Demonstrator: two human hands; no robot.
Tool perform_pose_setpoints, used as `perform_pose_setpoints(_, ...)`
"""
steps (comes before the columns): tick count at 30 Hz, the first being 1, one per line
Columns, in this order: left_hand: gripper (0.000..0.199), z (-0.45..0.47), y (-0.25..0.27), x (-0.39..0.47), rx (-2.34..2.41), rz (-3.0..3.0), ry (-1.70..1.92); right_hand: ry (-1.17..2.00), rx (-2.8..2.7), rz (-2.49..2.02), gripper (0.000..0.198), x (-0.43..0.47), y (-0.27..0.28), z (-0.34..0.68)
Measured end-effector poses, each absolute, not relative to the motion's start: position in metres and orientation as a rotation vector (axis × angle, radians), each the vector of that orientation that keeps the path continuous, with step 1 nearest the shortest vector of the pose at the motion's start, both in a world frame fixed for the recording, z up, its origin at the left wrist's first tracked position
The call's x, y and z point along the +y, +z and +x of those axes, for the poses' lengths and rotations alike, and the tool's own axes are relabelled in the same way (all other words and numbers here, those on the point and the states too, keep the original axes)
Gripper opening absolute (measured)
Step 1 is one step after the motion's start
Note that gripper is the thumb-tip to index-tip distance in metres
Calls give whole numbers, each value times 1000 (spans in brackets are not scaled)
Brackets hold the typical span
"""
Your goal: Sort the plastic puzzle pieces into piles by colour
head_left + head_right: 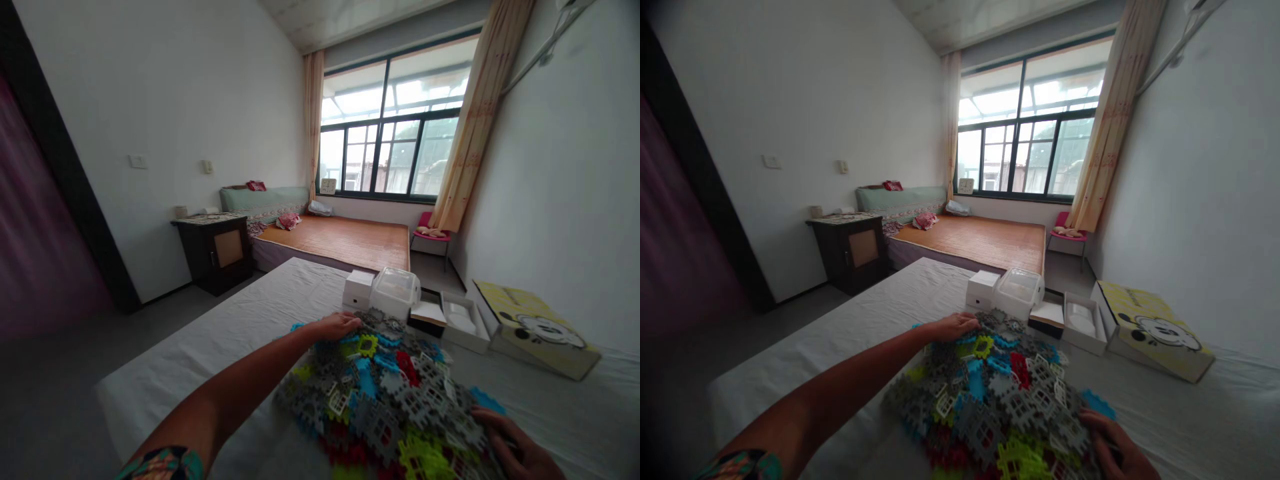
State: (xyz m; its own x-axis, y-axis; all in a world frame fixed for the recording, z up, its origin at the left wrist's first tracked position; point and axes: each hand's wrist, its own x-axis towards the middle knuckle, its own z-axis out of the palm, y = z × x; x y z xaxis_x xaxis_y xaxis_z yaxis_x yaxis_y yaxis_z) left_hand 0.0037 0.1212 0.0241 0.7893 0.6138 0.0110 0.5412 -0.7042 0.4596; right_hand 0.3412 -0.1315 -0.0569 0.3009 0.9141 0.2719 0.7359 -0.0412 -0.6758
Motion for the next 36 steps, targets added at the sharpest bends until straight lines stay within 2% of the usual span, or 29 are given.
perform_pose_setpoints(4,53,33,39,77,892,2545,300,270,-1488,-1773,35,-132,-58,339)
perform_pose_setpoints(10,45,5,67,26,454,2588,509,257,-1498,-1768,34,-132,-59,341)
perform_pose_setpoints(12,46,-33,66,34,729,2557,630,273,-1498,-1780,35,-133,-57,340)
perform_pose_setpoints(14,46,-77,58,50,1270,2405,725,282,-1495,-1783,37,-133,-56,339)
perform_pose_setpoints(15,47,-97,52,58,1395,2355,724,278,-1489,-1782,37,-133,-55,339)
perform_pose_setpoints(20,45,-130,14,73,1546,2269,717,271,-1462,-1774,36,-131,-54,335)
perform_pose_setpoints(28,58,-33,11,61,977,1955,902,303,-1473,-1768,34,-132,-53,332)
perform_pose_setpoints(36,53,33,65,27,555,1962,824,284,-1438,-1766,33,-132,-49,327)
